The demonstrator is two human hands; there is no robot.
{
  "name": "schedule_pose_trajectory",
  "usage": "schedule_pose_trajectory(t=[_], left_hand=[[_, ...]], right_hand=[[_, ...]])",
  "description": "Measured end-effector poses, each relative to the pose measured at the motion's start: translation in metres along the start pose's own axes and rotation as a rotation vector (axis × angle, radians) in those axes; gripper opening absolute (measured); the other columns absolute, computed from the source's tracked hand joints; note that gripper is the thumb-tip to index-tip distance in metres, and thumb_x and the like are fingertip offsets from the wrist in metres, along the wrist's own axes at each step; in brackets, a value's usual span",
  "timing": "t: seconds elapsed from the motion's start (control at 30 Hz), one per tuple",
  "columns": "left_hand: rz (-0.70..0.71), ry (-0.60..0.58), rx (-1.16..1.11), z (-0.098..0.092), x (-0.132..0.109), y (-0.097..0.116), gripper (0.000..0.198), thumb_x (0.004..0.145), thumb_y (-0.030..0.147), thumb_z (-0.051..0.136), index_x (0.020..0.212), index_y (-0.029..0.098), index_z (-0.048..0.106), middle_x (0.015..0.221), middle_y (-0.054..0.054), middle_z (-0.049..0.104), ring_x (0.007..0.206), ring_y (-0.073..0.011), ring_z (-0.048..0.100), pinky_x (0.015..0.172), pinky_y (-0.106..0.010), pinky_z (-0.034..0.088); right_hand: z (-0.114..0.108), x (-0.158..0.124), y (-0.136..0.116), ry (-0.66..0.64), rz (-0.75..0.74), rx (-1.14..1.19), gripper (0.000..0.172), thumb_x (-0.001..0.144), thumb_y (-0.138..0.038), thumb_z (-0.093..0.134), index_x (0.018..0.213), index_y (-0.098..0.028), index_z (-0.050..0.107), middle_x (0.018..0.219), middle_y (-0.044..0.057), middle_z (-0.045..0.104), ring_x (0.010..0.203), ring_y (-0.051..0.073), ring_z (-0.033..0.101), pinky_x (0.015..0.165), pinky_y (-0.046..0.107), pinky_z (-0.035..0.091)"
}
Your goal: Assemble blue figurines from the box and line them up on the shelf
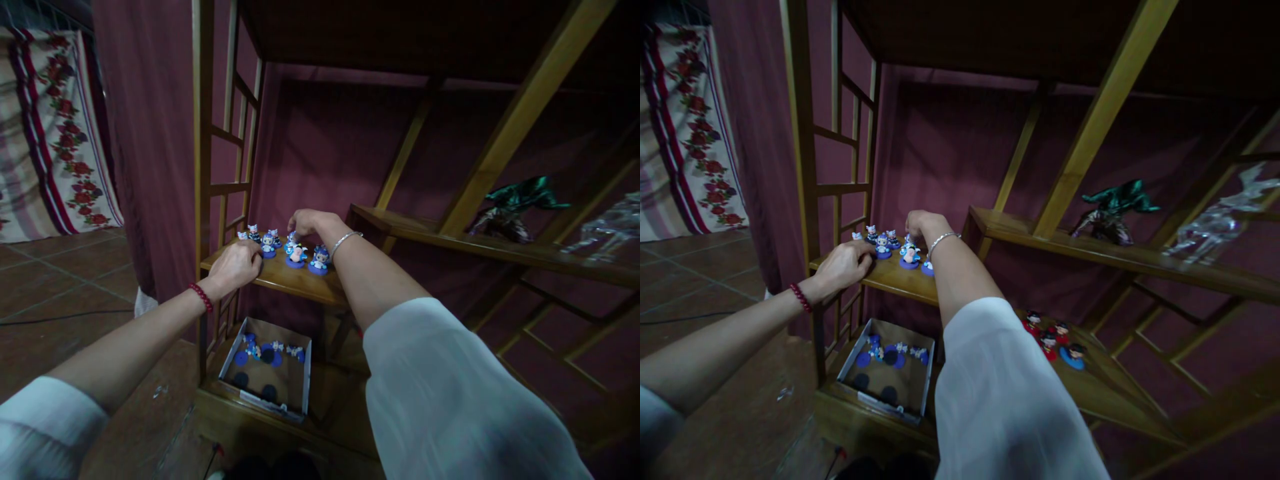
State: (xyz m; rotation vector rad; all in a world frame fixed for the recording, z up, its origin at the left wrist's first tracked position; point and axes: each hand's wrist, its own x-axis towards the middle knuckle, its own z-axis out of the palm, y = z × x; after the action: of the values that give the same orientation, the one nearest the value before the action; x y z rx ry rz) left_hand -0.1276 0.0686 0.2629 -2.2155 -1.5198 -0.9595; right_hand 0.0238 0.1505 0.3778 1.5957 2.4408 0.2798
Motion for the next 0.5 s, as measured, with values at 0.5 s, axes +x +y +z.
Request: schedule_pose_trajectory(t=[0.5], left_hand=[[-0.04, -0.014, 0.017, -0.004, -0.002, 0.003, 0.029, 0.077, 0.019, 0.038, 0.088, 0.017, 0.065, 0.095, -0.006, 0.066, 0.089, -0.0192, 0.061, 0.085, -0.028, 0.046]], right_hand=[[-0.001, -0.011, 0.029, -0.055, 0.096, -0.017, 0.044, 0.061, -0.023, 0.073, 0.103, -0.013, 0.065, 0.096, 0.008, 0.067, 0.084, 0.022, 0.062, 0.071, 0.027, 0.048]])
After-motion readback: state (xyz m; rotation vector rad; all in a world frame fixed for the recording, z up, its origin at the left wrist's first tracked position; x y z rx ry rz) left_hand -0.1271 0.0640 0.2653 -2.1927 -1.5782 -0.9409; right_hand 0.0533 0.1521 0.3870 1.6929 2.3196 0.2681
